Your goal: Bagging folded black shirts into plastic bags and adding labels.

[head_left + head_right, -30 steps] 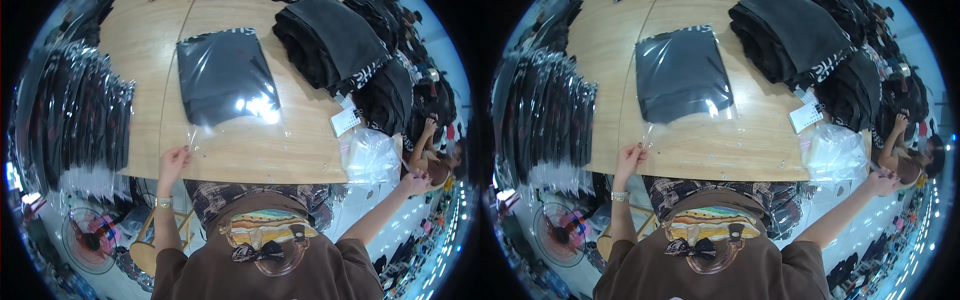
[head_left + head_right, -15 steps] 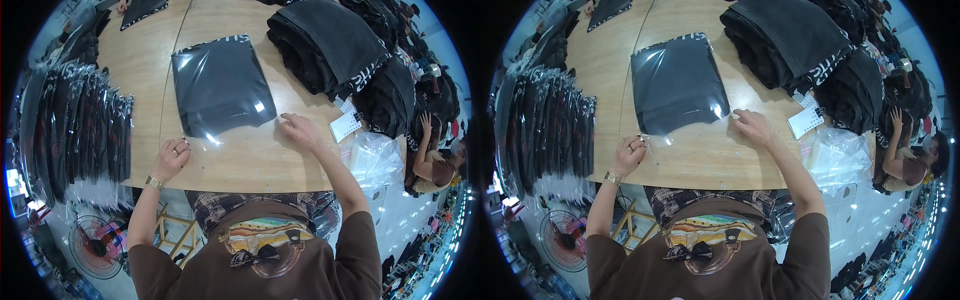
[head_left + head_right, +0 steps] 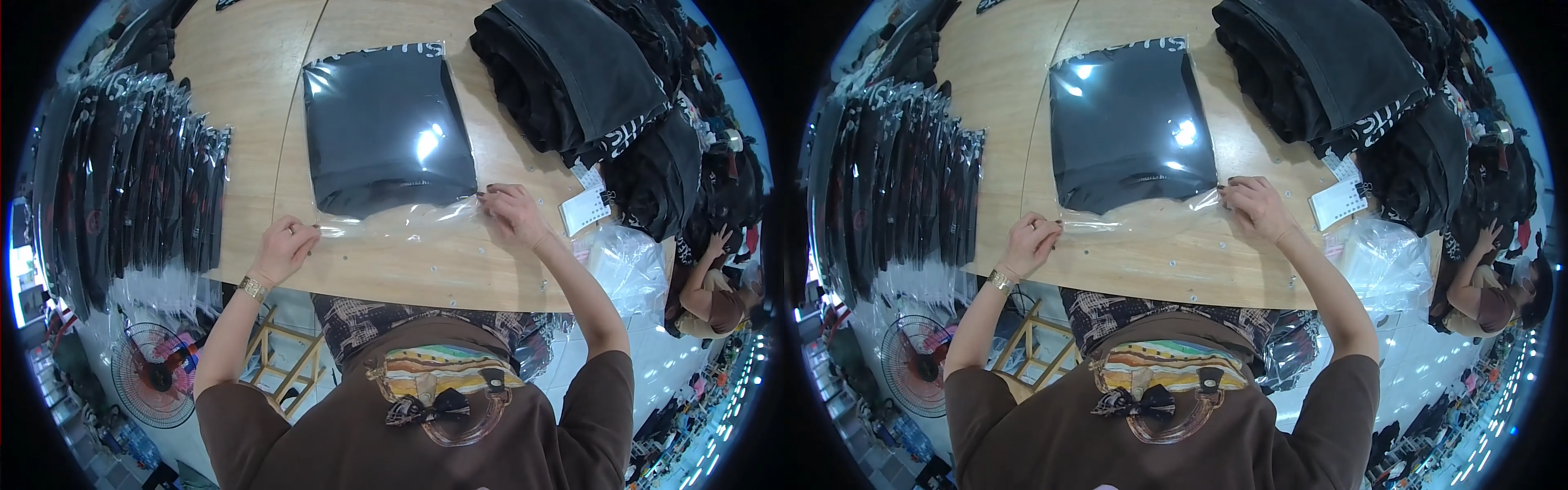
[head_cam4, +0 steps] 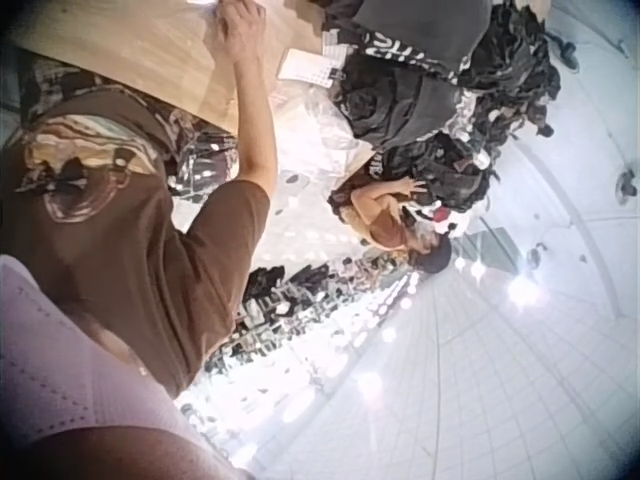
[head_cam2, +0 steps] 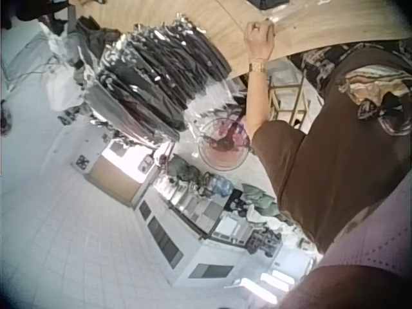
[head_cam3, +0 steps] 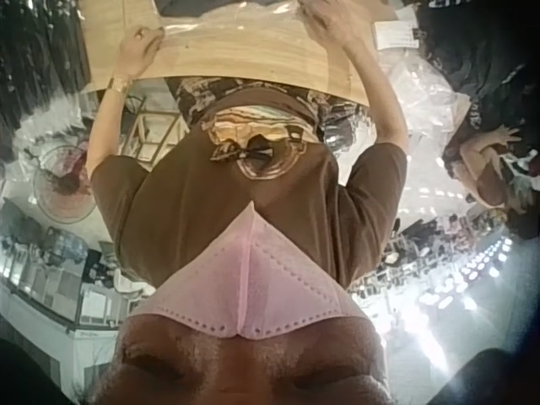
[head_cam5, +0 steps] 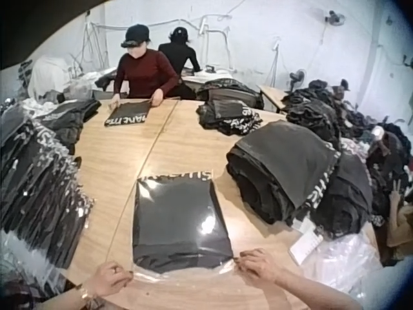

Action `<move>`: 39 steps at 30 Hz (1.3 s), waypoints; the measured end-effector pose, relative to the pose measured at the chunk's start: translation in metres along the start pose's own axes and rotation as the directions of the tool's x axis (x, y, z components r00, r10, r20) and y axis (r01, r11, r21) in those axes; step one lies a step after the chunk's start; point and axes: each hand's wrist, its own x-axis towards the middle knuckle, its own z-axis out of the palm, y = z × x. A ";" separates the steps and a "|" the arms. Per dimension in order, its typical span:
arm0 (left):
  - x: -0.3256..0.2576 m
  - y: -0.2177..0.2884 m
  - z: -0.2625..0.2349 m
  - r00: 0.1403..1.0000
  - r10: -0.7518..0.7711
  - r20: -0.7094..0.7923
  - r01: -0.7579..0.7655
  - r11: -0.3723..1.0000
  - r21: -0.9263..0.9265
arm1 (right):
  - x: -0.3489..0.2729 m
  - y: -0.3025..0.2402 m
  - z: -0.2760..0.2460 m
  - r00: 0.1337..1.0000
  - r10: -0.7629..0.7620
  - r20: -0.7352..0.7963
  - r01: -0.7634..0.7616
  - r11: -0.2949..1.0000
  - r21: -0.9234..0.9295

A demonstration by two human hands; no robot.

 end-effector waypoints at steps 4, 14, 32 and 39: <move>-0.002 0.010 0.008 0.896 -0.443 0.018 0.425 0.846 -0.322 | 0.008 0.000 -0.001 0.978 0.210 0.007 -0.208 0.965 0.158; 0.018 -0.019 0.015 0.651 -0.636 0.414 0.682 0.250 -0.687 | 0.051 0.031 0.009 0.720 0.606 0.337 -0.693 0.608 0.388; 0.051 0.026 0.035 0.909 -0.376 -0.180 0.417 0.823 0.386 | 0.107 0.009 0.035 0.556 0.817 -0.153 -0.808 0.575 0.128; 0.066 0.014 -0.029 0.663 -0.594 -0.456 0.483 0.805 -0.345 | 0.178 0.039 -0.040 0.720 0.658 -0.220 -0.628 0.753 0.195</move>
